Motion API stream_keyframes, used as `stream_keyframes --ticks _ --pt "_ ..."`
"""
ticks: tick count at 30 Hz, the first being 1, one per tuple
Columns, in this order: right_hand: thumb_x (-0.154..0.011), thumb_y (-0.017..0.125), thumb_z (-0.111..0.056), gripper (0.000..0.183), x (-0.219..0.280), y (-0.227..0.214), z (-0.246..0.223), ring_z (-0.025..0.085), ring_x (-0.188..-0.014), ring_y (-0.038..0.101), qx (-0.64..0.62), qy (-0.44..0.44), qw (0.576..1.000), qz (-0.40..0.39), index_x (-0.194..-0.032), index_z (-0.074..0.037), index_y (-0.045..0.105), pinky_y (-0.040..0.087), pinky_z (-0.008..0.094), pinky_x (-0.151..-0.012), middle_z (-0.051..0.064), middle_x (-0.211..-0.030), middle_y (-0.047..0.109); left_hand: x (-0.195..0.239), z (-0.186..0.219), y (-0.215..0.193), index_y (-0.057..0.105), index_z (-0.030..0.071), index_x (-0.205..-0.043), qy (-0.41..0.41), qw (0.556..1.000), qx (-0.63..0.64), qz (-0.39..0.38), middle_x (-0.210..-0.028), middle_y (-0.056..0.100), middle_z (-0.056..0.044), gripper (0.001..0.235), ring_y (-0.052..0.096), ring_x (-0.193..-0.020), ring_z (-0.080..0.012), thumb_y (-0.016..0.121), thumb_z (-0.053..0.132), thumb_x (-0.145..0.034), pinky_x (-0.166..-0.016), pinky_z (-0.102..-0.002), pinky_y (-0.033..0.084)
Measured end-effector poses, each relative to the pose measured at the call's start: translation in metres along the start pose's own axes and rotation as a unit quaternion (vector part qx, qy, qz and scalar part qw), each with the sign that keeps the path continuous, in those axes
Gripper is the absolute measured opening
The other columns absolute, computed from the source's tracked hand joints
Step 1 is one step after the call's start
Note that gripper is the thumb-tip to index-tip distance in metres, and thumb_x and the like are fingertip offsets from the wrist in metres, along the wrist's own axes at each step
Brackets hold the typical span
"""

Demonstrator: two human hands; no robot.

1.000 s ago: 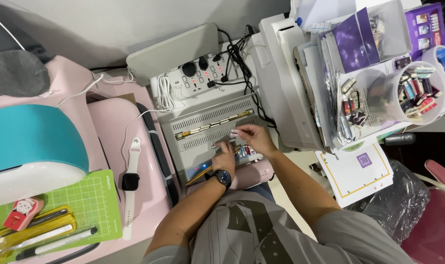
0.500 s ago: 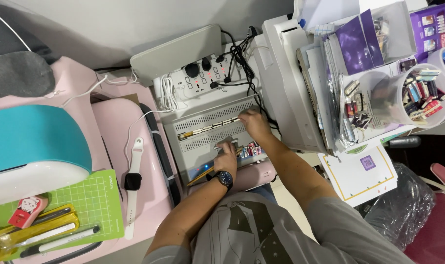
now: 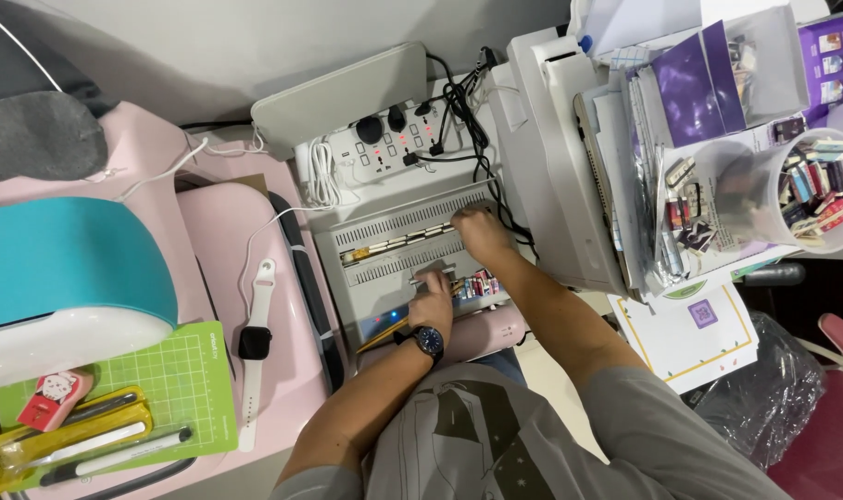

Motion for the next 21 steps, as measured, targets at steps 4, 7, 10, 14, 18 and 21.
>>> stream_keyframes --ticks 4,7,10,14,18,21 --pt "-0.094 0.067 -0.009 0.011 0.006 -0.006 0.006 0.023 -0.066 0.070 -0.023 0.008 0.999 0.040 -0.085 -0.006 0.072 0.057 0.030 -0.058 0.012 -0.071 0.066 0.001 -0.001 -0.007 0.042 -0.004 -0.144 0.004 1.000 -0.014 -0.006 -0.128 0.045 -0.039 0.052 0.066 -0.055 -0.0231 0.058 0.018 -0.100 -0.048 -0.036 0.054" --pt "-0.097 0.068 -0.014 0.014 0.013 -0.020 0.006 0.017 -0.064 0.067 -0.025 0.005 0.996 0.089 -0.086 -0.008 0.073 0.055 0.026 -0.056 0.009 -0.069 0.066 0.004 -0.005 -0.021 0.043 -0.001 -0.145 0.009 0.999 -0.029 -0.013 -0.128 0.047 -0.037 0.051 0.066 -0.056 -0.0214 0.058 0.019 -0.100 -0.049 -0.035 0.054" --pt "-0.099 0.061 -0.009 0.014 0.024 -0.030 0.006 0.029 -0.076 0.071 -0.033 0.040 0.995 0.081 -0.100 -0.009 0.075 0.060 0.036 -0.064 0.014 -0.078 0.068 0.005 -0.008 -0.032 0.041 -0.002 -0.146 0.008 1.000 -0.024 -0.016 -0.132 0.045 -0.038 0.054 0.066 -0.055 -0.0192 0.059 0.019 -0.100 -0.048 -0.033 0.055" --pt "-0.101 0.058 -0.013 0.021 0.034 -0.024 0.009 0.029 -0.090 0.071 -0.042 0.072 0.996 0.044 -0.112 -0.017 0.075 0.060 0.037 -0.076 0.010 -0.091 0.071 0.002 -0.007 -0.036 0.044 -0.003 -0.144 -0.009 0.999 -0.030 -0.013 -0.132 0.046 -0.038 0.053 0.065 -0.054 -0.0183 0.060 0.021 -0.100 -0.047 -0.033 0.054" --pt "-0.104 0.053 -0.014 0.026 0.046 -0.036 -0.004 0.033 -0.101 0.070 -0.108 0.121 0.987 0.020 -0.121 -0.015 0.073 0.059 0.042 -0.086 0.014 -0.103 0.070 0.010 -0.011 -0.051 0.047 -0.002 -0.143 0.000 0.999 -0.039 -0.018 -0.133 0.045 -0.037 0.051 0.065 -0.053 -0.0180 0.061 0.021 -0.100 -0.046 -0.032 0.053" --pt "-0.099 0.058 -0.007 0.019 0.068 -0.093 -0.062 0.042 -0.088 0.069 -0.102 0.004 0.990 0.098 -0.107 -0.005 0.074 0.057 0.048 -0.074 0.020 -0.094 0.070 0.014 -0.015 -0.057 0.039 -0.008 -0.144 0.005 1.000 -0.007 -0.015 -0.132 0.045 -0.039 0.056 0.068 -0.056 -0.0197 0.056 0.022 -0.100 -0.048 -0.034 0.058"
Point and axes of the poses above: each hand's wrist, its own x-axis away from the middle knuckle, its own y-axis out of the palm, z = x × y, the point moved 3 cm from there along -x, towards the middle knuckle
